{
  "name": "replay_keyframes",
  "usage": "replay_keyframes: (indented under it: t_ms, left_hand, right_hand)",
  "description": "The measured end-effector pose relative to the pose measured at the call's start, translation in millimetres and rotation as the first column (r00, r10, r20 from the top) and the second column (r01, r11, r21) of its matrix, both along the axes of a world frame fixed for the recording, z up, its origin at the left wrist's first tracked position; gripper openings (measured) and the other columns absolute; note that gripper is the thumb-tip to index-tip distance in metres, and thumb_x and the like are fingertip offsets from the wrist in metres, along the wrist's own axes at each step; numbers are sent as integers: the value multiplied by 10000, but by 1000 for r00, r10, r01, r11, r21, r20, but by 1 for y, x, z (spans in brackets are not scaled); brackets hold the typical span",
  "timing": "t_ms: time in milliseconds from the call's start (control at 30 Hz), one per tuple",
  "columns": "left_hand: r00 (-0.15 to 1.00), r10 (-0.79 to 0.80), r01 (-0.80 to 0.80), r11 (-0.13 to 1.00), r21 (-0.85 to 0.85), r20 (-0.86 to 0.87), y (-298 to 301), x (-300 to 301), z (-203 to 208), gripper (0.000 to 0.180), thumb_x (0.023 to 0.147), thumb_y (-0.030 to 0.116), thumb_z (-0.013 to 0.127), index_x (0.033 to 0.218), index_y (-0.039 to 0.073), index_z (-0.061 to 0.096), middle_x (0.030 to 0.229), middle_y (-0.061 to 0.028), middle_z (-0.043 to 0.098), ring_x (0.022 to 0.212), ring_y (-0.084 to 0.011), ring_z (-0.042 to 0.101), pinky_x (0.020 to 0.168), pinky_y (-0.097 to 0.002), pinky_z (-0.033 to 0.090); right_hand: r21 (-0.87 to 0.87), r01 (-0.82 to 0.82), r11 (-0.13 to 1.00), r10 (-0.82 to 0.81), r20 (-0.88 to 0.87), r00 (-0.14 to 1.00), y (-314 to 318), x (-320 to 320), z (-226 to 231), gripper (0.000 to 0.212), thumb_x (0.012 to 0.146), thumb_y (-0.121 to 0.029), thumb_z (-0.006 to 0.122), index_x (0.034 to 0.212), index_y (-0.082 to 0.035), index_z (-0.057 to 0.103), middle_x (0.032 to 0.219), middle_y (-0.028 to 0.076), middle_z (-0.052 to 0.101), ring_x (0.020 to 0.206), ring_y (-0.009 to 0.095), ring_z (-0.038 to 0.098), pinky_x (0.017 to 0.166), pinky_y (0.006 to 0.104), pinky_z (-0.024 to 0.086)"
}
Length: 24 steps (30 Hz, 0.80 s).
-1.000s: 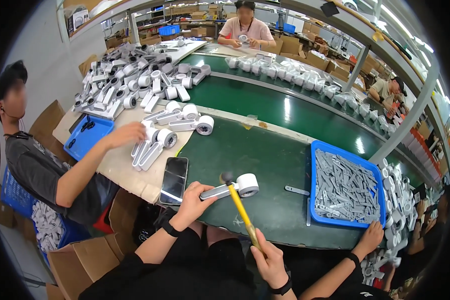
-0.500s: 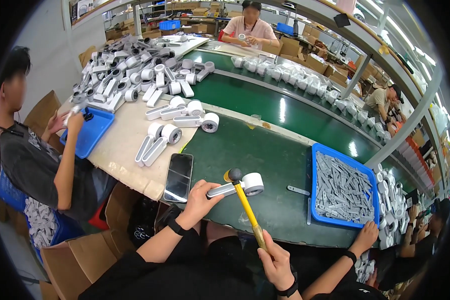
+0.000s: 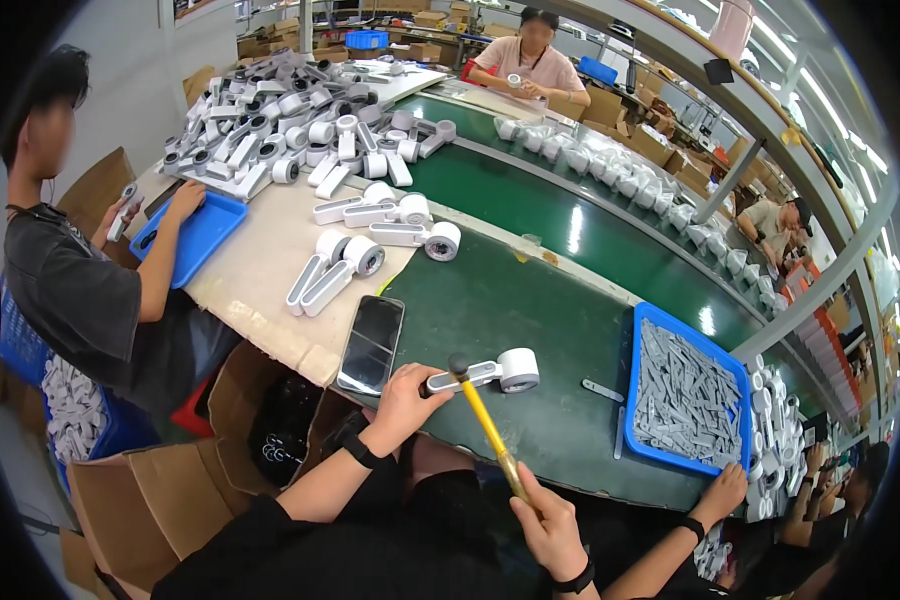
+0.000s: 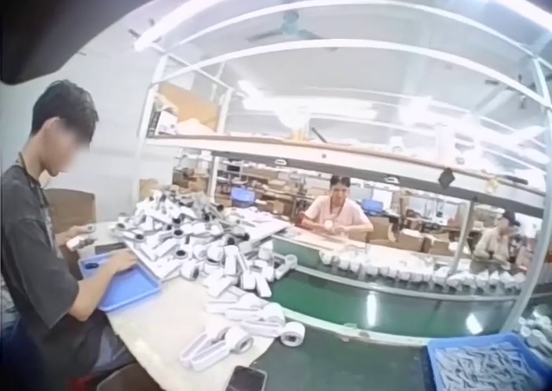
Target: The person assembles a handheld fan by picking up a white handle, placing a small grey component into it, and tapping the joint with a yellow hammer. They then set the assembled part on the table and reach for another handle to repeat the process.
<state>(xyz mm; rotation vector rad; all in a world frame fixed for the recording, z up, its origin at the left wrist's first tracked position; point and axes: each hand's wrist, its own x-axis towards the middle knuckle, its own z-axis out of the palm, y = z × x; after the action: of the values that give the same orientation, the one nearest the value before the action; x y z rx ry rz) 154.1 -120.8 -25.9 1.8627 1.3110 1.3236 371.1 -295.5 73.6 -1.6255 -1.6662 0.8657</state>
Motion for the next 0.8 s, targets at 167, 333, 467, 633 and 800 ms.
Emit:
replay_keyframes:
  t_ms: [167, 333, 467, 633, 800]
  left_hand:
    - [1000, -9, 9, 1000, 1, 9, -1, 1, -1, 281, 737, 156, 802, 966, 33, 695, 849, -93, 613, 784, -277, 606, 710, -379, 496]
    - [1000, -6, 5, 1000, -14, -12, 1, -1, 0, 279, 738, 161, 795, 954, 22, 685, 819, -93, 589, 780, -282, 602, 710, -382, 494]
    - [998, 16, -20, 998, -65, -67, 1, 2, 0, 276, 735, 163, 796, 941, 19, 681, 816, -98, 584, 788, -287, 602, 707, -386, 492]
    - [1000, -3, 3, 1000, 6, 12, 2, 2, -3, 254, 740, 172, 793, 896, 18, 664, 810, -111, 576, 811, -307, 602, 706, -411, 486]
    - [999, 29, -30, 999, -12, -37, 1, 2, -1, 240, 744, 169, 790, 880, 24, 655, 813, -111, 580, 812, -312, 603, 710, -411, 488]
  right_hand:
    - [16, -59, 998, 58, 56, 997, 3, -4, 0, 490, 898, -27, 637, 1373, 19, 528, 810, 121, 616, 691, 154, 582, 692, 264, 479]
    - [66, -4, 998, 9, -69, 998, -2, 0, 3, 498, 913, -46, 626, 1388, 37, 501, 806, 81, 624, 722, 117, 567, 713, 241, 468]
    - [65, -125, 990, 118, 105, 988, 10, -4, -7, 494, 902, -17, 609, 1384, 34, 513, 765, 70, 611, 666, 106, 553, 656, 241, 460]
    - [14, -27, 1000, 27, -22, 999, 5, -5, 4, 494, 909, -41, 628, 1379, 45, 504, 833, 114, 629, 744, 128, 573, 730, 249, 472]
    - [101, -119, 988, 112, 77, 991, 8, -4, 1, 509, 903, -31, 627, 1394, 27, 506, 768, 58, 598, 666, 92, 540, 644, 236, 451]
